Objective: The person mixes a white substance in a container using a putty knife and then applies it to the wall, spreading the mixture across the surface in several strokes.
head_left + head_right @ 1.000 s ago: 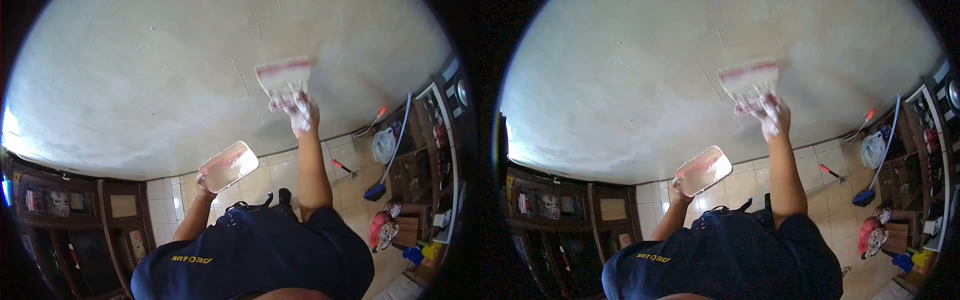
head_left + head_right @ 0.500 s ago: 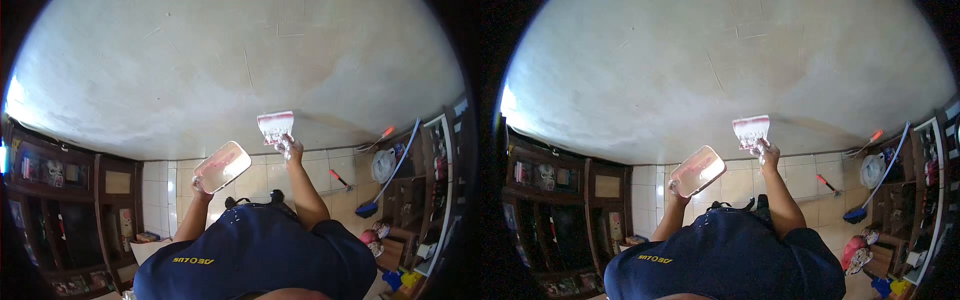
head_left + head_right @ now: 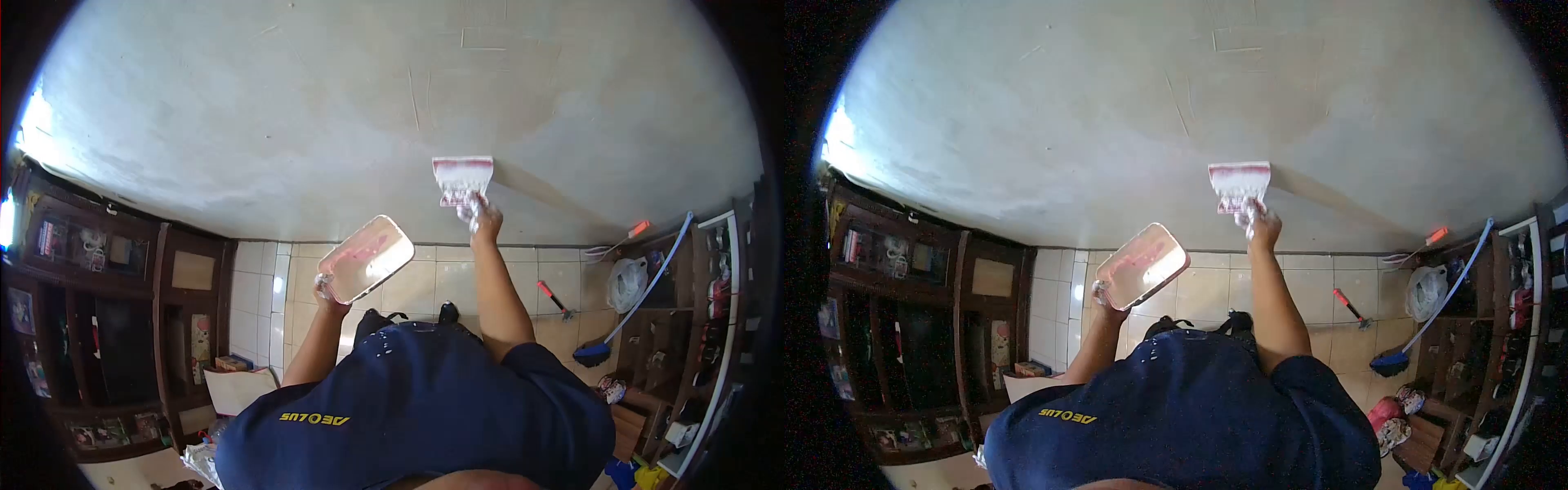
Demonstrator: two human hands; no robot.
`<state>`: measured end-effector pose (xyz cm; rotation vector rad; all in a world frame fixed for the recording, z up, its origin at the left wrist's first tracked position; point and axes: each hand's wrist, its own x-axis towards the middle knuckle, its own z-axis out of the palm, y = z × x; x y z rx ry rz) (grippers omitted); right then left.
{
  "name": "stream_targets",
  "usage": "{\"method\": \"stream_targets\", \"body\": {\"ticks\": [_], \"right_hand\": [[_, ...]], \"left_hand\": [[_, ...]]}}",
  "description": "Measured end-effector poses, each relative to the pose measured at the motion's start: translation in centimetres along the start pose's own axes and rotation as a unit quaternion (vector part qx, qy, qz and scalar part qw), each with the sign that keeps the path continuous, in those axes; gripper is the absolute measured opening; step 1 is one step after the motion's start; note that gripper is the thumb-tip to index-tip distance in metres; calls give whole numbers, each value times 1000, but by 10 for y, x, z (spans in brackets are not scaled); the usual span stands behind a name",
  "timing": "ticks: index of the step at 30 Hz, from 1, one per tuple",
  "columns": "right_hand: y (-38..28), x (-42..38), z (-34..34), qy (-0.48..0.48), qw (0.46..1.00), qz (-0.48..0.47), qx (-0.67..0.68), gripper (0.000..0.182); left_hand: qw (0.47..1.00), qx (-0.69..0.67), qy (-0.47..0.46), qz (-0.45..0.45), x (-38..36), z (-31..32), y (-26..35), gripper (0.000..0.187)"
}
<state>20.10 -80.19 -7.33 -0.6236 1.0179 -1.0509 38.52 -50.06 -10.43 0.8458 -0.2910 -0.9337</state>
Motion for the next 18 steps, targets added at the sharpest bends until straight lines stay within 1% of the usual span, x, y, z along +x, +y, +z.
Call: {"method": "stream_targets", "body": {"ticks": [1,2,3,4,5,6,7,8,9,10,11,12,13,14,16,17,18], "right_hand": [[7,-6,-9,-37,999,-1,-31,26],[10,-6,-14,-73,995,-3,-63,27],[-1,-8,-10,-74,995,-3,-64,27],[-23,-15,3,-107,993,-44,-36,25],[-49,-23,19,-139,987,-84,-10,24],[-85,-29,44,-158,979,-128,11,23],[-110,-27,69,-175,969,-169,30,22],[-114,-12,75,-125,966,-211,-86,21],[-110,-3,79,-91,977,-184,-53,22],[-102,5,81,-58,986,-157,-17,23],[-88,10,73,-60,985,-159,-14,23],[-69,16,58,-35,994,-105,-25,23],[-53,18,45,-11,998,-49,-37,23],[-41,14,32,-13,998,-48,-39,23],[-24,-1,9,-59,997,4,-45,24],[-25,-1,8,-60,997,1,-43,24],[-36,-9,12,-95,995,-15,-27,24]], "left_hand": [[999,-40,20,-29,6,-4,0,54],[999,-41,20,-26,6,-7,-2,54],[999,32,3,2,3,10,3,50],[994,104,-16,30,3,19,4,46],[992,110,-38,46,7,14,4,47],[993,108,-36,42,5,12,2,47],[996,91,-17,11,1,7,2,50],[997,75,-1,-15,1,5,4,53],[997,-58,3,-47,-6,20,16,61],[997,-56,3,-45,-9,26,20,61],[994,-87,36,-49,-10,32,23,55],[989,-118,68,-53,-7,36,23,51],[994,-105,-29,0,-5,31,19,50],[994,-106,-27,2,-3,27,17,50],[996,-78,25,-34,-4,23,17,57],[994,-53,91,-36,-1,28,16,51],[994,-52,88,-36,0,32,17,51]]}}
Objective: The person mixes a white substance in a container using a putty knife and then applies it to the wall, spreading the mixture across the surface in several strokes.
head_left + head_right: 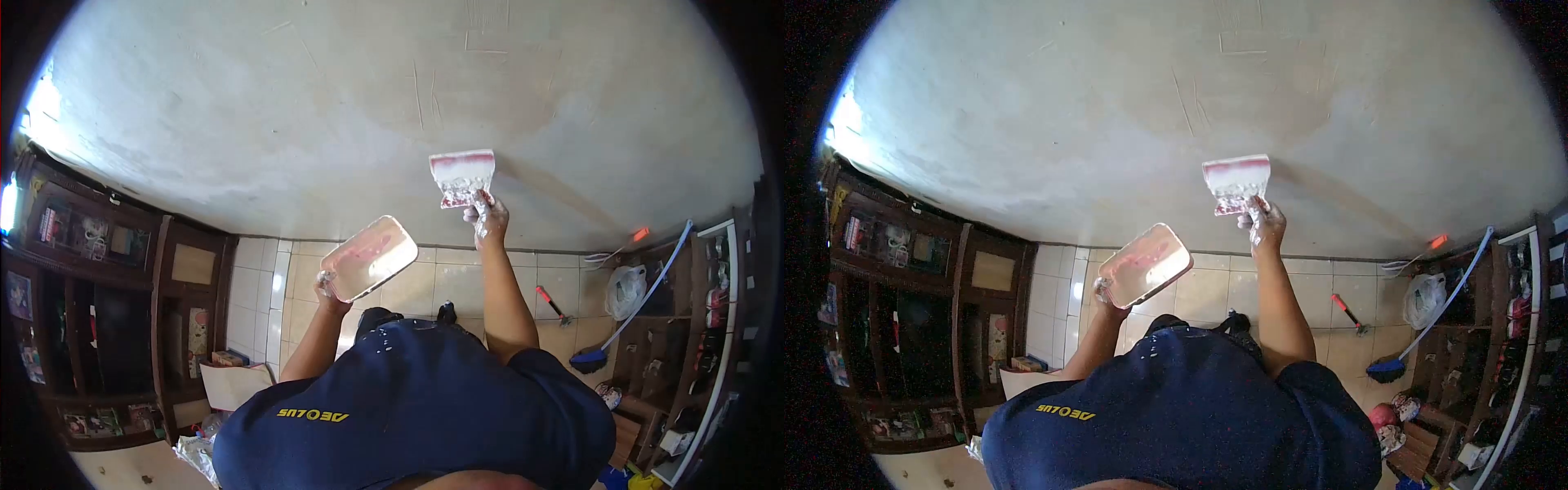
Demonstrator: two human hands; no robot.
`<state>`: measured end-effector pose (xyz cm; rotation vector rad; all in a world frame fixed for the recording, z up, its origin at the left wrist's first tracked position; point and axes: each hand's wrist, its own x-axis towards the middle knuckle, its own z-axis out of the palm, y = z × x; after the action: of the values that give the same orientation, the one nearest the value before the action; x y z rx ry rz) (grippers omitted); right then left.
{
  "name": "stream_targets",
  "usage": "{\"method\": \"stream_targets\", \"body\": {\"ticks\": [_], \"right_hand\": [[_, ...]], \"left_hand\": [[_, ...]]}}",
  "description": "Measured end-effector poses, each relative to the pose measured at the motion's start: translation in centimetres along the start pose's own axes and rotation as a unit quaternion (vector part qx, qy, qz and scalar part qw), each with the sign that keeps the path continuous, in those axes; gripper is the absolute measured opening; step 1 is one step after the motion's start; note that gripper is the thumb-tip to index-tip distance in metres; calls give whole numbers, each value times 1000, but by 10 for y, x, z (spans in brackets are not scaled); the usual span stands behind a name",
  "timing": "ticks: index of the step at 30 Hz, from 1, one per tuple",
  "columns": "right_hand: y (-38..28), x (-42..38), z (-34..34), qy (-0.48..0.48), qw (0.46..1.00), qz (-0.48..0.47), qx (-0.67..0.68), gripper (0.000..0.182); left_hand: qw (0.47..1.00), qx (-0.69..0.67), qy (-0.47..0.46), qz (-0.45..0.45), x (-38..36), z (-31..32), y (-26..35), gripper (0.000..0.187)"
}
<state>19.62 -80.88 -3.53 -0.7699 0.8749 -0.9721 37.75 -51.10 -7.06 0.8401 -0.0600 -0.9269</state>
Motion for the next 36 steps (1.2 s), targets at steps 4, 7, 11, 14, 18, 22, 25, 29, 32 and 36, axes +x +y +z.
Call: {"method": "stream_targets", "body": {"ticks": [4,7,11,14,18,22,25,29,32,36], "right_hand": [[-66,-5,48,-51,992,-108,28,25],[-55,36,47,15,993,-109,-28,26],[15,18,-7,38,996,-62,-49,26],[17,-16,-21,27,998,-44,-26,26],[-101,-52,36,-80,986,-138,40,33],[-183,-62,95,-94,961,-233,120,29],[-174,-52,107,-19,967,-252,34,25],[-55,-10,40,88,985,-149,7,23],[53,3,-40,117,987,33,108,14],[86,-22,-82,96,986,61,125,15]], "left_hand": [[939,320,-54,116,-2,-14,-6,49],[954,284,-69,70,-5,-8,4,53],[997,7,-81,-14,7,-36,-8,52],[987,-24,-149,-50,1,-22,1,54],[995,-6,-74,-66,0,-9,10,46],[987,21,-145,-59,30,-70,-16,56],[988,17,-132,-79,31,-75,-18,55],[988,3,-109,-111,26,-67,-13,52],[976,-69,-180,-101,14,-50,-7,52],[989,88,-103,-62,19,-55,-5,71]]}}
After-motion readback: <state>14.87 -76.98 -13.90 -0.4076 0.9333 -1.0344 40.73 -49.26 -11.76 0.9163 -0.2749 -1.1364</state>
